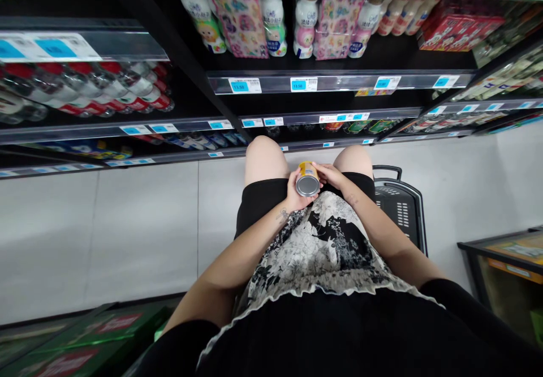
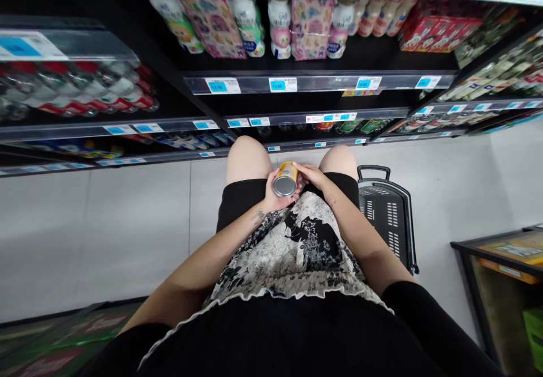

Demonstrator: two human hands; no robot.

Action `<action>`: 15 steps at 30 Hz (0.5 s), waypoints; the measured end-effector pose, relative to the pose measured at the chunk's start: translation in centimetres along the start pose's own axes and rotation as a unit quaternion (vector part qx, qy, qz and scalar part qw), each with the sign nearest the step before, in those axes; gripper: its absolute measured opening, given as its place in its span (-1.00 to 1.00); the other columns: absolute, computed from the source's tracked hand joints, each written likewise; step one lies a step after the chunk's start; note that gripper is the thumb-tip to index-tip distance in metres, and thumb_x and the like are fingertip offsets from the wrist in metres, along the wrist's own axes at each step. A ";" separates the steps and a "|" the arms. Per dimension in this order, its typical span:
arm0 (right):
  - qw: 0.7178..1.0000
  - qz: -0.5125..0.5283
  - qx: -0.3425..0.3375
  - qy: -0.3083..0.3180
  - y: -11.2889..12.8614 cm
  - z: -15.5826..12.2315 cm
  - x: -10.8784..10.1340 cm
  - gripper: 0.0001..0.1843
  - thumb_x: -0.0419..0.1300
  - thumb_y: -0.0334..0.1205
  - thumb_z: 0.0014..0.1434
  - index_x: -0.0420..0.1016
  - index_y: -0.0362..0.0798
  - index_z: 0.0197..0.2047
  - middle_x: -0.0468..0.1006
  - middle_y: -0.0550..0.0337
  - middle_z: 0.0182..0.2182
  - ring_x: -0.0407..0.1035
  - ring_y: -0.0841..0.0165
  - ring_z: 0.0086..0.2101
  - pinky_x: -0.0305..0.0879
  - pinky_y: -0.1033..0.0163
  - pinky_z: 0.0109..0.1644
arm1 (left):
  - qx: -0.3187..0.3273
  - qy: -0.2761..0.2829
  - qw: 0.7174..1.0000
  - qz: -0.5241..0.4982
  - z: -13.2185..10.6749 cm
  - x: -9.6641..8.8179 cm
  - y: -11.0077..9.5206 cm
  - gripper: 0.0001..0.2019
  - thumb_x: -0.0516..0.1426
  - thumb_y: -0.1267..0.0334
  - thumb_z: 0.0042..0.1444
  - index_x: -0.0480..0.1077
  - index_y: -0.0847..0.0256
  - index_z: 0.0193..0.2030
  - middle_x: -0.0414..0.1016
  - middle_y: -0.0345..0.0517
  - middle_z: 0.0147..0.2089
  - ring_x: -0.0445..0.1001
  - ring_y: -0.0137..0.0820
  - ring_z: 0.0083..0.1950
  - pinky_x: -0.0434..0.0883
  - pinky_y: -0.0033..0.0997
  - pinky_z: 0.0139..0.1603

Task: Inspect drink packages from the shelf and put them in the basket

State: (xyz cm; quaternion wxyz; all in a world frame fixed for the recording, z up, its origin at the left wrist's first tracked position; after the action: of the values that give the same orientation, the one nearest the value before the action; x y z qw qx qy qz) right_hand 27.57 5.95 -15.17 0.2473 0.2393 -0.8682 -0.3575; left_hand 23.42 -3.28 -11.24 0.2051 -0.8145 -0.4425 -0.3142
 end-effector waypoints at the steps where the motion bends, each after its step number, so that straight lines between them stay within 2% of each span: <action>1: 1.000 -0.001 0.000 0.000 0.0 0.0 0.0 -0.20 0.41 0.57 -0.18 0.33 -0.05 -0.52 0.20 0.38 -0.73 0.08 0.54 -0.72 -0.08 0.35 -0.69 | 0.001 0.001 1.000 -0.002 0.0 0.0 0.0 -0.31 -0.09 -0.27 0.26 0.53 0.40 -0.20 0.53 0.13 -0.40 0.45 -0.36 -0.45 0.39 -0.46 -0.50; 10: 1.000 -0.016 -0.004 0.003 0.0 0.1 -0.2 -0.23 0.37 0.56 -0.10 0.35 -0.04 -0.50 0.19 0.39 -0.74 0.07 0.52 -0.71 -0.05 0.33 -0.68 | -0.006 0.013 1.000 -0.013 0.0 0.1 0.0 -0.31 -0.07 -0.28 0.27 0.53 0.40 -0.19 0.54 0.14 -0.39 0.48 -0.35 -0.46 0.42 -0.47 -0.49; 15: 1.000 -0.009 0.002 0.000 0.0 0.1 -0.1 -0.20 0.40 0.59 -0.17 0.33 -0.04 -0.51 0.19 0.38 -0.73 0.06 0.53 -0.71 -0.07 0.34 -0.68 | -0.003 0.015 1.000 -0.006 0.1 0.1 -0.1 -0.30 -0.07 -0.29 0.26 0.53 0.41 -0.20 0.54 0.14 -0.39 0.47 -0.36 -0.46 0.42 -0.47 -0.49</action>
State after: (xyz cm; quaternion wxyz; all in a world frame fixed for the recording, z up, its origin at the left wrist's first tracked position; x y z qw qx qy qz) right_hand 27.60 6.08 -15.23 0.2433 0.2473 -0.8669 -0.3580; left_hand 23.43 -3.13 -11.26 0.2077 -0.8075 -0.4434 -0.3289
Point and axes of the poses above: each hand's wrist, its own z-axis towards the middle knuckle, its own x-axis out of the palm, y = z × x, the point moved 10 cm from there along z, towards the middle knuckle
